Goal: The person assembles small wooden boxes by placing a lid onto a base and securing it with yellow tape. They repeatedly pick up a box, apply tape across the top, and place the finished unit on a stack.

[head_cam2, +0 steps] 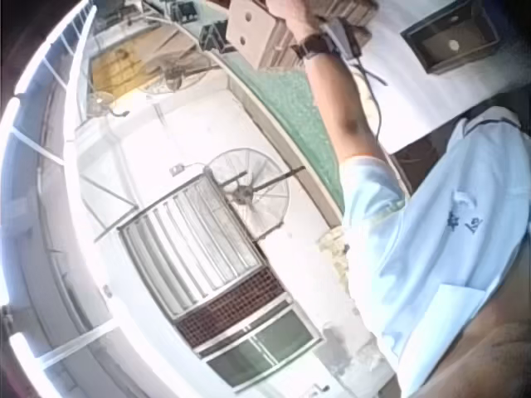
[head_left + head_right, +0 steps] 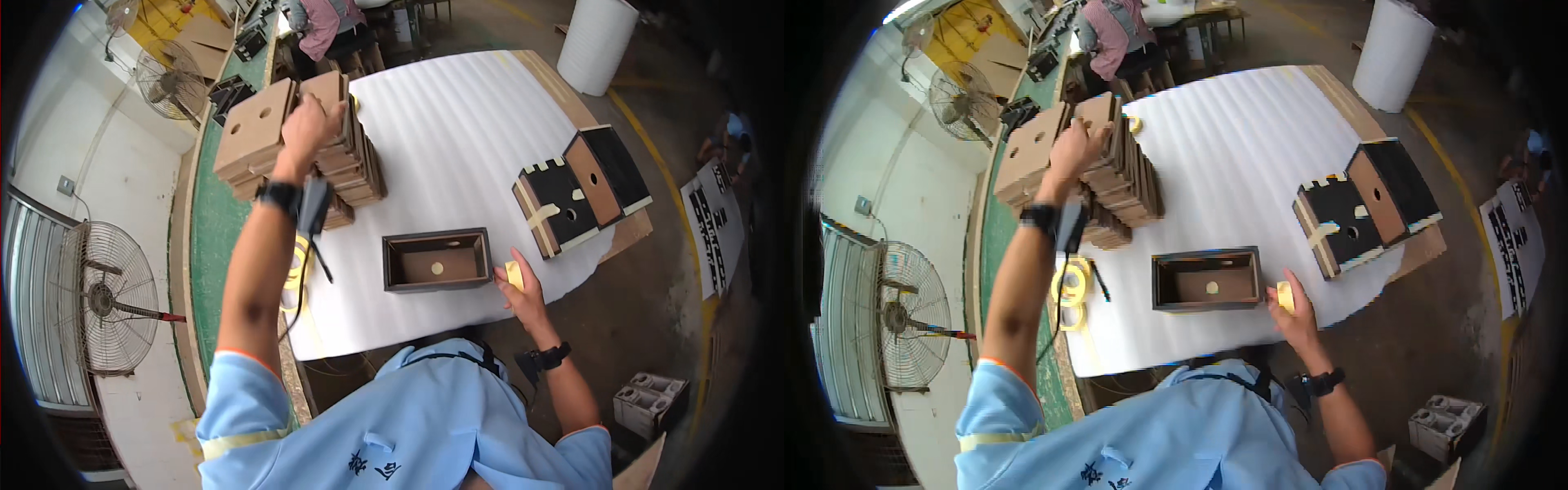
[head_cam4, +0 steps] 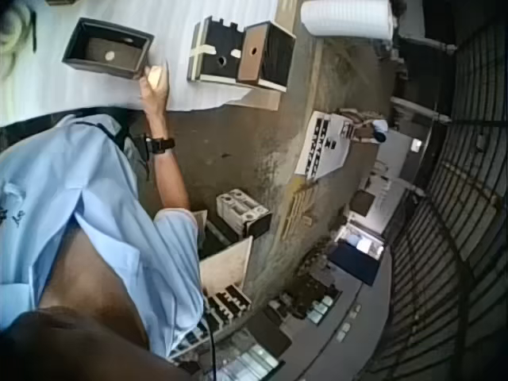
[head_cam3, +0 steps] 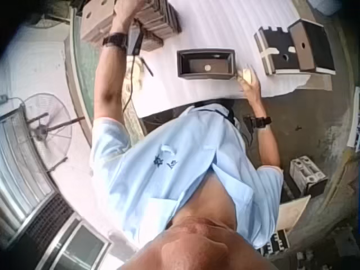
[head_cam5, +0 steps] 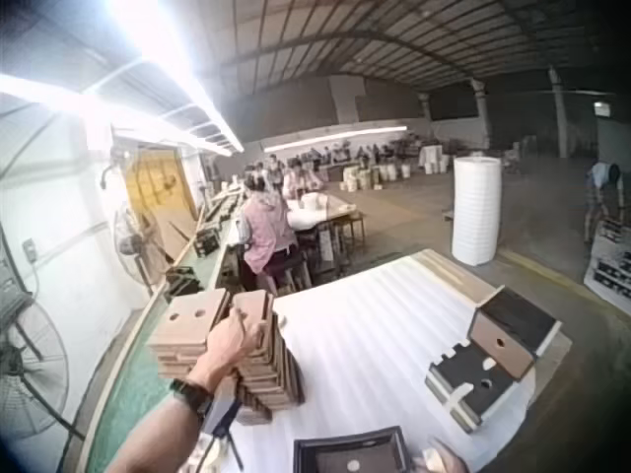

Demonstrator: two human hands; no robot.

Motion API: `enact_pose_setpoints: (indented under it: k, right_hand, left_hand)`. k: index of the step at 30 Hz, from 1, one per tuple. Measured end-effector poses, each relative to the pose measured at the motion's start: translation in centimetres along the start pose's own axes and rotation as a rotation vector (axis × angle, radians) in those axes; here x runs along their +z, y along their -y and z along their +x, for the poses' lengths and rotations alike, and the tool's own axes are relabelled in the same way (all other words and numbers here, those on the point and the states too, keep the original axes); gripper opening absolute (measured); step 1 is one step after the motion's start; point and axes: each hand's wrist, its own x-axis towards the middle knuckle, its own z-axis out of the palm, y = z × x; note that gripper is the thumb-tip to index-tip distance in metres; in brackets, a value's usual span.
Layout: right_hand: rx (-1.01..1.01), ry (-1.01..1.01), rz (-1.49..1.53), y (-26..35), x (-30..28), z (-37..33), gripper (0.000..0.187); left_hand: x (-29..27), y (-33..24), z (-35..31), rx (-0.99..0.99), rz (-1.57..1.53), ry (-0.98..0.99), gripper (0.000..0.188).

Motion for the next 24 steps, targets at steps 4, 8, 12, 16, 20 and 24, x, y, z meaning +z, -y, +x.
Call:
enact_pose_setpoints:
  k: [4, 8, 12, 16, 20, 24]
  right_hand:
    - [0.014, -0.059, 0.024, -1.5, -1.5, -1.2, 0.076]
    - [0.085, -0.105, 0.116, -2.4, -2.2, -2.2, 0.075]
    - [0.116, -0.153, 0.168, -2.6, -3.1, -2.5, 0.072]
    - [0.153, -0.180, 0.185, -2.0, -2.0, -1.4, 0.071]
    - [0.188, -0.158, 0.137, -2.4, -1.3, 0.7, 0.072]
    - [0.170, -0.118, 0.057, -0.8, 0.0, 2.4, 0.074]
  left_hand:
    - [-0.3, -2.5, 2.7, 0.044, 0.107, 0.239, 0.057]
    - [-1.0, -1.7, 3.4, -0.099, 0.017, 0.206, 0.056]
    - [-3.9, -2.6, -0.9, 0.080, -0.476, 0.024, 0.045]
    - [-2.6, -4.0, -11.9, 0.649, -0.782, 0.294, 0.036]
    - [0.6, -4.4, -21.0, 0.900, -0.556, 0.418, 0.049]
    - [2.2, -5.0, -22.5, 0.919, -0.570, 0.475, 0.050]
